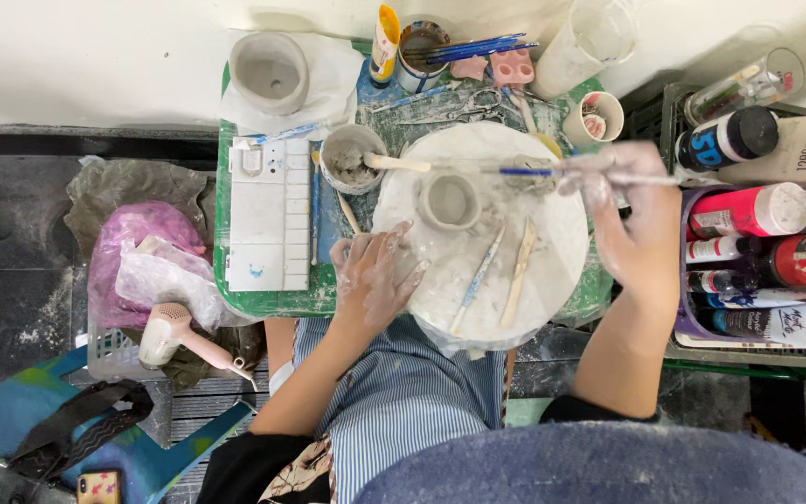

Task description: The person forms a small clay pot on a rotating turntable. They use a brush to apply clay slip to the interior and rim of the pot, then smooth the surface using a wooden tool and their hands.

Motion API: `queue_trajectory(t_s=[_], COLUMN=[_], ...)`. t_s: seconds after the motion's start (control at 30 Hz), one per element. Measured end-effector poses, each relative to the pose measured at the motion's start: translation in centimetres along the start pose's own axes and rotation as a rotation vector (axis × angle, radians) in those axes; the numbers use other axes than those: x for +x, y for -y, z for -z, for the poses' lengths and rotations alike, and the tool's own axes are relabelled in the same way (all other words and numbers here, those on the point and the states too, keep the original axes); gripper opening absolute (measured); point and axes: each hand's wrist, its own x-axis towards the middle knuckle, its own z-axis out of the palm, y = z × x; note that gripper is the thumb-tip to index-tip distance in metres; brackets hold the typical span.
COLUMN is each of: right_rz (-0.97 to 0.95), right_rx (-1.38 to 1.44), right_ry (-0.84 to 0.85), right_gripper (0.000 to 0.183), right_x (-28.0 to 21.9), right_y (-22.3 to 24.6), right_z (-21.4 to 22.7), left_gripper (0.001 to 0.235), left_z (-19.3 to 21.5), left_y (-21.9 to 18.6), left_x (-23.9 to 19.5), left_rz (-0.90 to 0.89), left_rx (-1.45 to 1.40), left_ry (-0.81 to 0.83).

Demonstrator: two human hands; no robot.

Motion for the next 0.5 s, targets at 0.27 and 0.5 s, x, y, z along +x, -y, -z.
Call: queue_trajectory(t_s=[0.27, 0.5], right_rz=[0.015, 0.083], right_rx=[-0.157, -0.442], right_ry=[0.121, 0.188], right_gripper=[0.013, 0.026], right_x=[-3.4, -2.6], right_y=[-2.1, -0.9], right_z=[-2.4, -3.3], left_gripper=[0.053, 0.062], left_z=[0.6, 0.2], left_y=[1.0, 2.1], left_x=[1.1, 1.3], left_rz=[-0.011, -0.067], left_rx=[-0.002, -0.021], left_ry=[-0.059, 0.022])
